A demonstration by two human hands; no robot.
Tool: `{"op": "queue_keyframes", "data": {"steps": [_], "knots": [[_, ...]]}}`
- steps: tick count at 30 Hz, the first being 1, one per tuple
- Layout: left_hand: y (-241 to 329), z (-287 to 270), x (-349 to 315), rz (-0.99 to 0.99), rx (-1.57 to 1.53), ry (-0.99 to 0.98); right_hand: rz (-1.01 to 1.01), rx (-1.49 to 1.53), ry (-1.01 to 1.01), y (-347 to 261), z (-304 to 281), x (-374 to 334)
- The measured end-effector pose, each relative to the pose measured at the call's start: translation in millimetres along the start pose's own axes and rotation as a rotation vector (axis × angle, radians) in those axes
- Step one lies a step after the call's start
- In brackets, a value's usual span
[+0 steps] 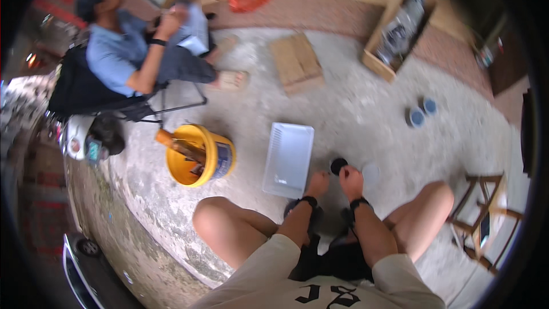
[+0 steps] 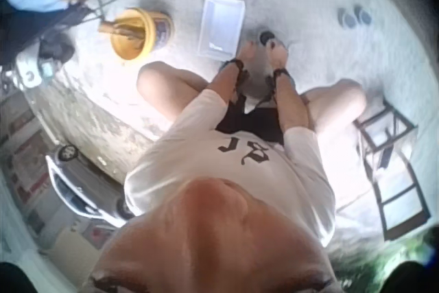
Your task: The person is seen assembling small fishing gear components, possibly tying hooks or lures.
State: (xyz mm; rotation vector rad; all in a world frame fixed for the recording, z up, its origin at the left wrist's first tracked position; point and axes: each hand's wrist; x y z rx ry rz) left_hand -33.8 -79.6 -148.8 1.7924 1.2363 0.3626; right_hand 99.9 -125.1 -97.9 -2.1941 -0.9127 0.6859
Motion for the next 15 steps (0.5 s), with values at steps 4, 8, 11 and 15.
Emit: {"op": "queue_keyframes", "data": {"steps": [4, 8, 11, 15], "knots": [[48.4, -40.6, 12.0, -0.098, -0.183, 0.012, -0.098, 0.123, -0.221, -24.6, 0.4, 6.3], [82.2, -69.5, 7.8, -0.073, -0.075, 0.001, 0.244, 0.464, -0.558, -47.5, -17.0, 16.3], [97.4, -84.0, 9.0, 0.001, 0.001, -0.013, 0.203, 0.597, -0.638, -64.8, -36.7, 18.7], [118.7, -98.4, 7.9, 0.052, -0.074, -0.069, 0.180, 0.549, -0.696, -80.9, -65.5, 25.2]]}}
Point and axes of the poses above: each hand's wrist, its own x-axis towards the middle knuckle, its own z-axis out of the palm, y = z × x, and after that the axes turned 8 degrees about z, right-handed
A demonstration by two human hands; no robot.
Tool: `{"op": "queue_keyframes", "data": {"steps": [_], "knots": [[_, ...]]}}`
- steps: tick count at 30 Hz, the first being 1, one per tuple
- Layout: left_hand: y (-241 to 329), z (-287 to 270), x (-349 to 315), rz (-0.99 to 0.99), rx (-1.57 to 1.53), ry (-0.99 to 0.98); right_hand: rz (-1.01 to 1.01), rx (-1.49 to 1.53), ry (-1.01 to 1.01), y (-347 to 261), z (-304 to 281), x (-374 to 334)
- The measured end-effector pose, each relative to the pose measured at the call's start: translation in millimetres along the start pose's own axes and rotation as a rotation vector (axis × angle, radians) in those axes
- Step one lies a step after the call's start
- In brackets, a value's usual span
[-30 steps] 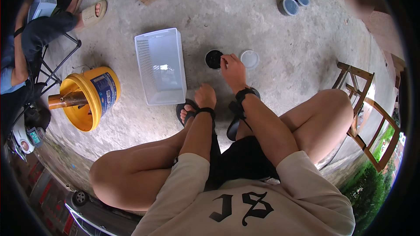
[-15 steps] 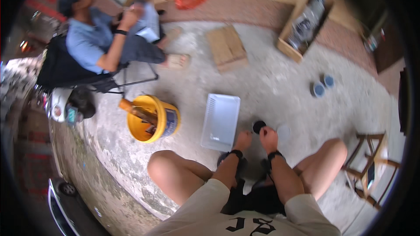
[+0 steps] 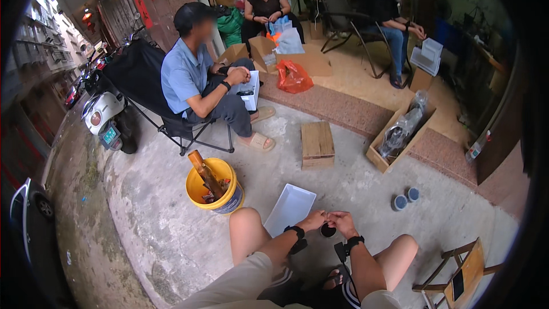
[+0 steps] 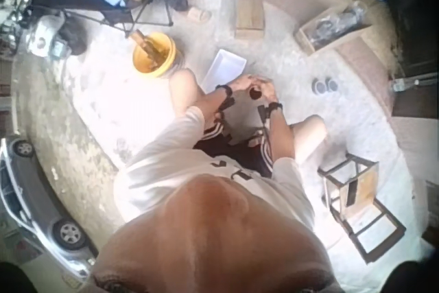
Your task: The person is seen assembling small fishing gear components, possibly tying hooks or lures.
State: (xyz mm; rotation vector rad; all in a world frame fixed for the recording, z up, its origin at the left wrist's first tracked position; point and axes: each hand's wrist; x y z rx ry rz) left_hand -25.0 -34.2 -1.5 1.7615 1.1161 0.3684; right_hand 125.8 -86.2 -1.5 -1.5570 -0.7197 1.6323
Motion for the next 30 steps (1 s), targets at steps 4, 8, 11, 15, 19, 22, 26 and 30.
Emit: {"op": "queue_keyframes", "data": {"steps": [4, 8, 11, 15, 19, 22, 26, 30], "knots": [[25.6, -14.7, 6.4, 0.224, 0.079, -0.159, -0.057, 0.026, -0.016, -21.9, -14.4, -6.0], [47.2, -16.9, 6.5, 0.268, -0.050, 0.003, -0.108, -0.030, 0.010, -42.7, -19.2, -9.1], [54.4, -11.4, -3.4, 0.061, -0.361, -0.022, -0.118, -0.047, 0.023, -52.6, -18.0, -19.1], [48.3, -10.2, -8.4, 0.134, -0.338, 0.068, 0.024, -0.279, 0.020, -69.8, -21.5, -28.3], [38.6, -5.9, 1.6, 0.113, -0.409, 0.008, 0.089, -0.307, -0.009, -82.6, -28.7, -32.4], [32.1, -6.4, 5.3, 0.139, -0.392, 0.004, 0.164, -0.298, -0.067, -86.0, -32.2, -33.0], [33.0, -7.4, 4.3, 0.301, -0.216, 0.040, 0.172, -0.201, -0.091, -80.7, -31.5, -33.0], [40.3, -7.1, 6.0, 0.179, -0.350, -0.036, -0.232, -0.450, -0.024, -76.0, -26.7, -32.0]]}}
Point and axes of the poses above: each hand's wrist, its own x-axis towards the middle knuckle, its own z-axis out of the palm, y = z × x, and after that the axes turned 8 degrees about z, right-handed
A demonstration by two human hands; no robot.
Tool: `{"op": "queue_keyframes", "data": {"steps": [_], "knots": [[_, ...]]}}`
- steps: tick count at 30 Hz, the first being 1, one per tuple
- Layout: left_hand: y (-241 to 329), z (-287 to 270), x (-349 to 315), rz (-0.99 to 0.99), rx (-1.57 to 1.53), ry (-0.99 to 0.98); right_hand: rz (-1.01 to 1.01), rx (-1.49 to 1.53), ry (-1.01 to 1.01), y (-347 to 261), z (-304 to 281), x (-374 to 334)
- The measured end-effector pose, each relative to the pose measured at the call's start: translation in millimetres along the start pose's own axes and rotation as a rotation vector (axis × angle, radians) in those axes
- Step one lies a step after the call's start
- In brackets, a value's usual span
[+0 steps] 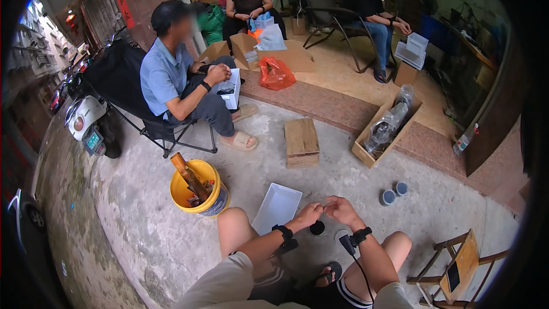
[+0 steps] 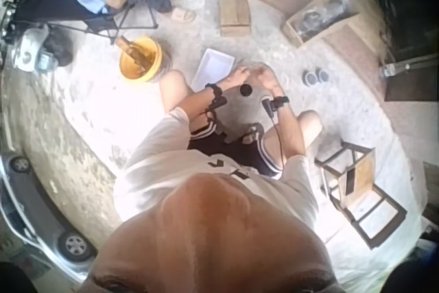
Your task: The person is seen assembling small fishing gear components, possibly tying hooks or lures.
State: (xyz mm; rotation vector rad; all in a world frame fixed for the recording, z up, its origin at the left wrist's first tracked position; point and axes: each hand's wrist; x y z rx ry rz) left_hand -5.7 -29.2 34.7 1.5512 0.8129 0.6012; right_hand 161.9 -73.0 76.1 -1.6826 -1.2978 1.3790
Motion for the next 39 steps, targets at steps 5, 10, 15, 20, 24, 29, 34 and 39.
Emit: {"op": "queue_keyframes", "data": {"steps": [5, 10, 15, 20, 24, 29, 34, 39], "knots": [[0.9, 1.9, 12.7, -0.019, -0.099, -0.107, -0.153, -0.179, 0.166, -9.0, -5.4, -2.7], [-0.6, 7.1, 16.8, -0.017, -0.238, -0.111, 0.015, -0.141, 0.148, -13.4, -21.3, -5.7], [7.8, 8.9, 21.2, -0.060, -0.376, -0.120, 0.016, -0.062, 0.024, -4.2, -30.6, -2.2], [23.5, 5.2, 15.5, 0.070, 0.006, -0.128, 0.074, 0.146, -0.119, -1.0, -37.2, -3.4], [37.5, 4.5, 7.0, 0.189, 0.169, -0.090, 0.186, 0.086, -0.173, -6.8, -37.7, -9.0], [49.7, 3.3, 1.8, 0.217, 0.191, -0.119, 0.102, 0.034, -0.125, -20.5, -40.4, -20.3], [53.7, -0.2, -2.5, 0.213, 0.170, -0.101, 0.029, -0.027, -0.146, -28.4, -43.1, -27.4], [55.6, -8.7, 4.8, 0.242, 0.208, -0.103, 0.031, -0.059, -0.091, -29.2, -40.2, -15.3]]}}
Point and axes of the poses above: each hand's wrist, its own x-axis towards the middle knuckle, its own z-axis out of the palm, y = z × x, and after that the axes turned 8 degrees about z, right-handed
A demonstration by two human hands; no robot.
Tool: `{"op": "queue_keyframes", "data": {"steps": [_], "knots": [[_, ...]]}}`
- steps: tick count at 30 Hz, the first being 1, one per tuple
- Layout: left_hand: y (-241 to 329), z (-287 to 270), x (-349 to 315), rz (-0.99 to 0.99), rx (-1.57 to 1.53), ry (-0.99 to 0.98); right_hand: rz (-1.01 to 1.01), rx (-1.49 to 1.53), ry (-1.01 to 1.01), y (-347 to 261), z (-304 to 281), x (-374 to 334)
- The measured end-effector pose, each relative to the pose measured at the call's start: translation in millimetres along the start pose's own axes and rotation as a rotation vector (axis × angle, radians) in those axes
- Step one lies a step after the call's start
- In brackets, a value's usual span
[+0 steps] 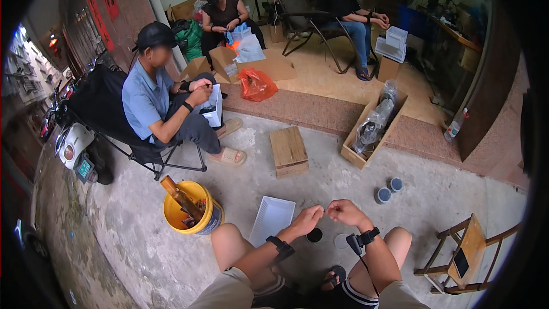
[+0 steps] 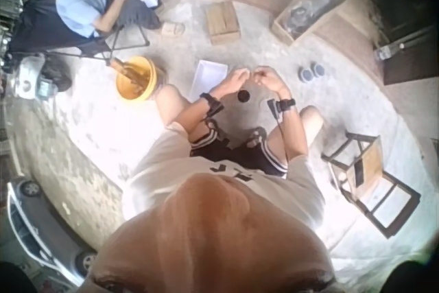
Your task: The person is seen assembling small fishing gear components, possibly tying hooks or lures.
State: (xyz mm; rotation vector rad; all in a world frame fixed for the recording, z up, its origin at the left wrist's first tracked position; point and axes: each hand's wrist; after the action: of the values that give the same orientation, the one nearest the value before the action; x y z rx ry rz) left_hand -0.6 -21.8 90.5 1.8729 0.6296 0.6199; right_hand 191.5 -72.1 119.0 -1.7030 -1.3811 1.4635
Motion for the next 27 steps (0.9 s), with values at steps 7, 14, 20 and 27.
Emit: {"op": "queue_keyframes", "data": {"steps": [7, 14, 20, 27], "knots": [[-5.4, -8.2, 8.6, -0.075, -0.234, -0.018, -0.158, 0.055, 0.111, -15.5, 1.3, 11.9], [-2.4, -11.7, 14.0, 0.009, -0.118, -0.079, -0.069, 0.221, 0.064, -12.4, 3.7, -2.2], [11.6, -15.3, 15.1, -0.012, -0.224, -0.138, -0.063, 0.282, 0.052, -6.2, 1.8, -3.7], [16.4, -8.1, 17.7, -0.070, -0.326, -0.160, -0.061, 0.236, 0.094, -1.0, -2.1, -0.4]]}}
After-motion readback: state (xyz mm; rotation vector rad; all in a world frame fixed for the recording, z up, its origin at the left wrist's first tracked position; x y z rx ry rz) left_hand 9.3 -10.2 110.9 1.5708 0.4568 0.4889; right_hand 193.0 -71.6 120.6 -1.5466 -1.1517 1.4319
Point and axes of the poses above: each hand's wrist, its own x-axis towards the middle knuckle, its own z-axis out of the palm, y = z × x, and after that the axes turned 8 degrees about z, right-handed
